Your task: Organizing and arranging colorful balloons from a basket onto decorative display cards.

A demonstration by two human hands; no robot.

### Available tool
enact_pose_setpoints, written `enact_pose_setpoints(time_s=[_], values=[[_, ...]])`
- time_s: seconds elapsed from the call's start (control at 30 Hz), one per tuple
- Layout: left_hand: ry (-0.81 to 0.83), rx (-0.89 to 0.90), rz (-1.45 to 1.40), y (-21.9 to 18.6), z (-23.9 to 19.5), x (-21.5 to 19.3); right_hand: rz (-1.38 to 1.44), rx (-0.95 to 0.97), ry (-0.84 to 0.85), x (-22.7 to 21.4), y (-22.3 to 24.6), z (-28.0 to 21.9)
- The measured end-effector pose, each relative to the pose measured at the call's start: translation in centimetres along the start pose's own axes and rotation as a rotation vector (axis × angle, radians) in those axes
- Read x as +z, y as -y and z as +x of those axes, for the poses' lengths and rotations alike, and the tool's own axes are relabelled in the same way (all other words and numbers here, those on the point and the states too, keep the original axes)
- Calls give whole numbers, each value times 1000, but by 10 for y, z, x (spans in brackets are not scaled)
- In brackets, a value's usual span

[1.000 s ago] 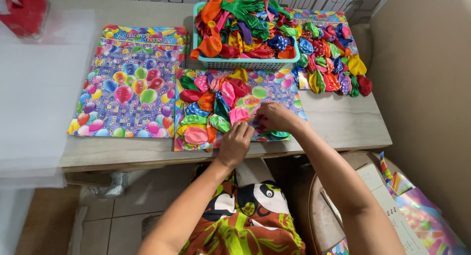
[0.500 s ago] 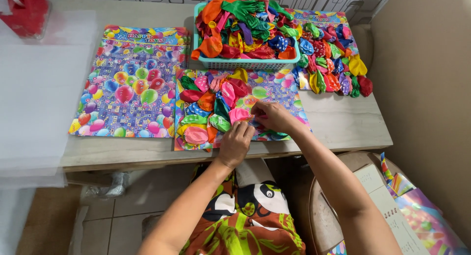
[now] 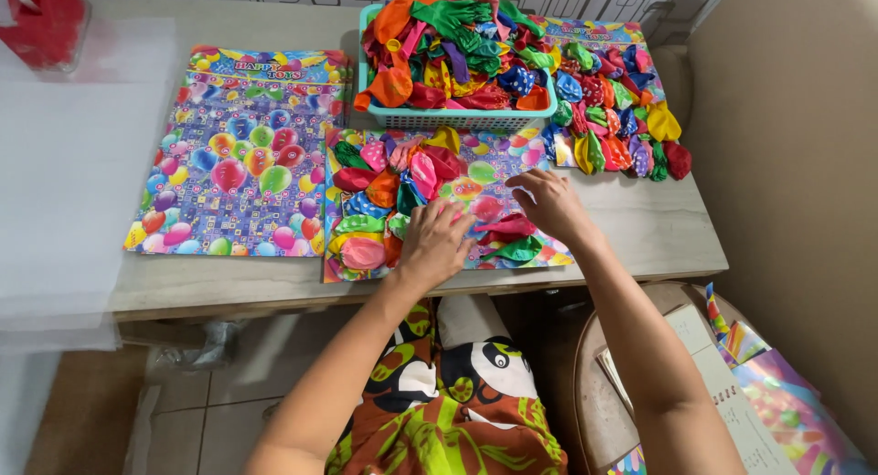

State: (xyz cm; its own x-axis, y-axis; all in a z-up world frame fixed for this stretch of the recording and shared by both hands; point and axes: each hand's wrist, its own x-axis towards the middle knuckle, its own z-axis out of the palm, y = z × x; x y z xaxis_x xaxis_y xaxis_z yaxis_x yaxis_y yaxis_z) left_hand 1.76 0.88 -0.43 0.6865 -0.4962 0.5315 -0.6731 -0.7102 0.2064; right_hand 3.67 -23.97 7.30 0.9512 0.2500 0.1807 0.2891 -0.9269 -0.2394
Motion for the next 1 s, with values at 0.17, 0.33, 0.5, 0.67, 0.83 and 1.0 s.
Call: enact_pose_setpoints(time_s=[0.17, 0.33, 0.5, 0.67, 0.83, 1.0], values=[[466, -149, 110, -20, 31, -70, -3, -47, 25, 20, 15, -10], [626, -325, 50, 3, 33, -47, -88, 4, 146, 34, 10, -13], [487, -293, -34, 13, 41, -35, 11, 28, 14, 31, -11, 3], [339, -261, -54, 28, 75, -43, 65, -33, -282, 21, -71, 55], [316, -245, -71, 30, 106, -53, 46, 11, -311, 1, -86, 94], [391, -277, -130, 29, 111, -46, -212, 20, -103, -9, -79, 111]])
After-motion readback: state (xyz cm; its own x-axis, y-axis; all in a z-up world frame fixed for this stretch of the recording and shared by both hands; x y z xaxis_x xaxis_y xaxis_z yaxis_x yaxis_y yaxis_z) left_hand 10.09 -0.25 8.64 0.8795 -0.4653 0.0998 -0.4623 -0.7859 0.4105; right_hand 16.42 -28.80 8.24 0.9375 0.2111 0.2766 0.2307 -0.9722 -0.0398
